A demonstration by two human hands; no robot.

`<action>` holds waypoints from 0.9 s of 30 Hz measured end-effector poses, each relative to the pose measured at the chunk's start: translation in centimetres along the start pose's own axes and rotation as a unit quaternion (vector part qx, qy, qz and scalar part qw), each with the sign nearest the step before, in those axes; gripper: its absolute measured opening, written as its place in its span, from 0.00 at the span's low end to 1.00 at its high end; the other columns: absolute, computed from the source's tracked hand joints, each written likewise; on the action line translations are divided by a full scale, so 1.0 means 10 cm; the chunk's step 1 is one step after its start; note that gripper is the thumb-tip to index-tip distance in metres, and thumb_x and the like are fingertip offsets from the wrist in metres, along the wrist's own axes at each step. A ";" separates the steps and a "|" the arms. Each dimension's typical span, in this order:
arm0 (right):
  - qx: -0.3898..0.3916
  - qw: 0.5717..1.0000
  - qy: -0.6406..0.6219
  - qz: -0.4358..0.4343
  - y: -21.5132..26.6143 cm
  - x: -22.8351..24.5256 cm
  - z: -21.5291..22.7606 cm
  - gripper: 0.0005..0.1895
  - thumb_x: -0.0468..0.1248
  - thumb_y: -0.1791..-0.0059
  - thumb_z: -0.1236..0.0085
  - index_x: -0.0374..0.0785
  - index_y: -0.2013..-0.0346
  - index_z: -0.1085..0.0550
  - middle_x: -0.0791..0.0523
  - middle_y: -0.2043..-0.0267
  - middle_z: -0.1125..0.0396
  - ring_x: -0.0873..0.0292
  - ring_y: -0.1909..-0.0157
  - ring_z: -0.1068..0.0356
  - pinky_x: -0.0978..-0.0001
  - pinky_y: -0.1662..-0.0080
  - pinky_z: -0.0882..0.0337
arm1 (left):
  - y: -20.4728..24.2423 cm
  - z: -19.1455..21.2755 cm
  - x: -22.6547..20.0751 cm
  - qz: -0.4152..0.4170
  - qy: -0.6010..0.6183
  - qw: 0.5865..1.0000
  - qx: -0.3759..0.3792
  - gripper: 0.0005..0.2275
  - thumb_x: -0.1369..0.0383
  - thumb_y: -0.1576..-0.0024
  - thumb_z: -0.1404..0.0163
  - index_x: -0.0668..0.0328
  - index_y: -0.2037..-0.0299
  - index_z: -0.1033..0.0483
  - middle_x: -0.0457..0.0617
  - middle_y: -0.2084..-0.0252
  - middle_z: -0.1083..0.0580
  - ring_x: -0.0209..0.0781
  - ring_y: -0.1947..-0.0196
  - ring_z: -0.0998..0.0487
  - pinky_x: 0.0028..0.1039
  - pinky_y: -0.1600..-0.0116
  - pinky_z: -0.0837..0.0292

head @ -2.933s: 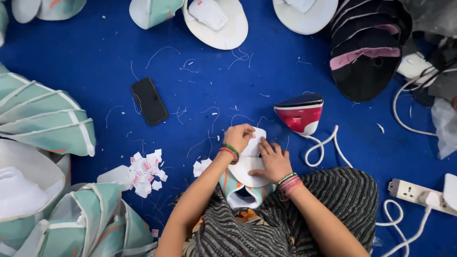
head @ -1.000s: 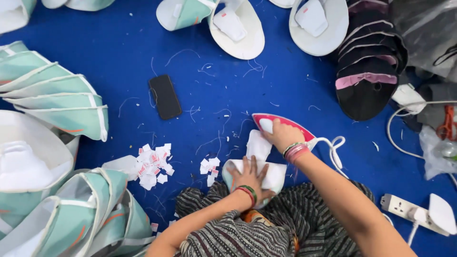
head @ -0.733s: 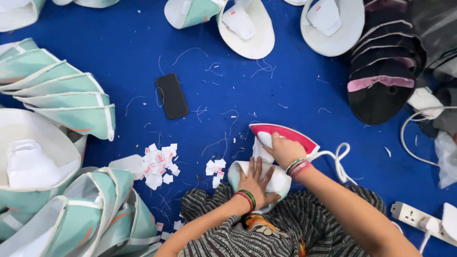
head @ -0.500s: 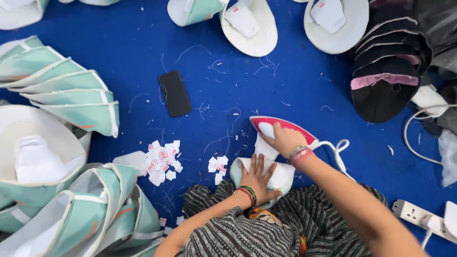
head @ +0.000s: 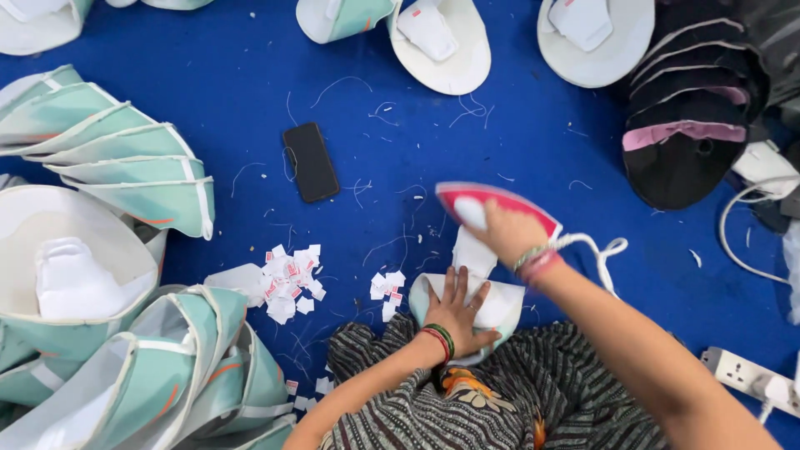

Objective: Apply heat labels to shoe upper components using a handheld iron.

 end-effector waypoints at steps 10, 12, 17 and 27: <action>0.045 0.999 -0.011 0.005 -0.02 -0.09 0.01 0.35 0.62 0.49 0.50 0.33 0.45 0.32 0.43 0.66 0.25 0.42 0.63 0.23 0.50 0.61 0.23 | 0.03 0.16 0.00 -0.008 0.043 0.999 0.010 0.48 0.33 0.51 0.54 0.49 0.23 0.54 0.69 0.22 0.65 0.71 0.23 0.71 0.76 0.32 0.67; 0.062 0.998 -0.016 0.006 -0.06 -0.05 -0.02 0.35 0.62 0.49 0.51 0.33 0.45 0.31 0.43 0.65 0.25 0.42 0.62 0.23 0.50 0.60 0.23 | 0.01 0.26 0.05 0.004 0.029 0.999 0.015 0.49 0.34 0.51 0.51 0.52 0.24 0.54 0.70 0.23 0.60 0.71 0.23 0.65 0.72 0.32 0.61; 0.016 1.000 -0.021 -0.008 -0.25 -0.25 0.10 0.35 0.64 0.50 0.50 0.34 0.47 0.30 0.42 0.65 0.25 0.41 0.62 0.23 0.50 0.60 0.23 | -0.43 0.35 0.22 0.016 0.063 0.998 -0.021 0.48 0.47 0.52 0.47 0.60 0.22 0.54 0.62 0.31 0.35 0.60 0.31 0.35 0.56 0.36 0.33; -0.412 0.830 -0.345 -0.149 0.51 -1.36 0.13 0.23 0.50 0.49 0.34 0.35 0.52 0.28 0.43 0.63 0.26 0.43 0.61 0.24 0.55 0.62 0.26 | -1.14 0.46 0.50 0.064 0.012 0.996 0.064 0.39 0.54 0.43 0.52 0.56 0.22 0.53 0.69 0.40 0.28 0.64 0.40 0.26 0.49 0.36 0.31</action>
Point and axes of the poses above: each hand's wrist, its own y-axis away from the middle knuckle, its own z-axis out of the back of the hand, x = y × z, the point moved 9 cm from there along -y, towards the middle knuckle
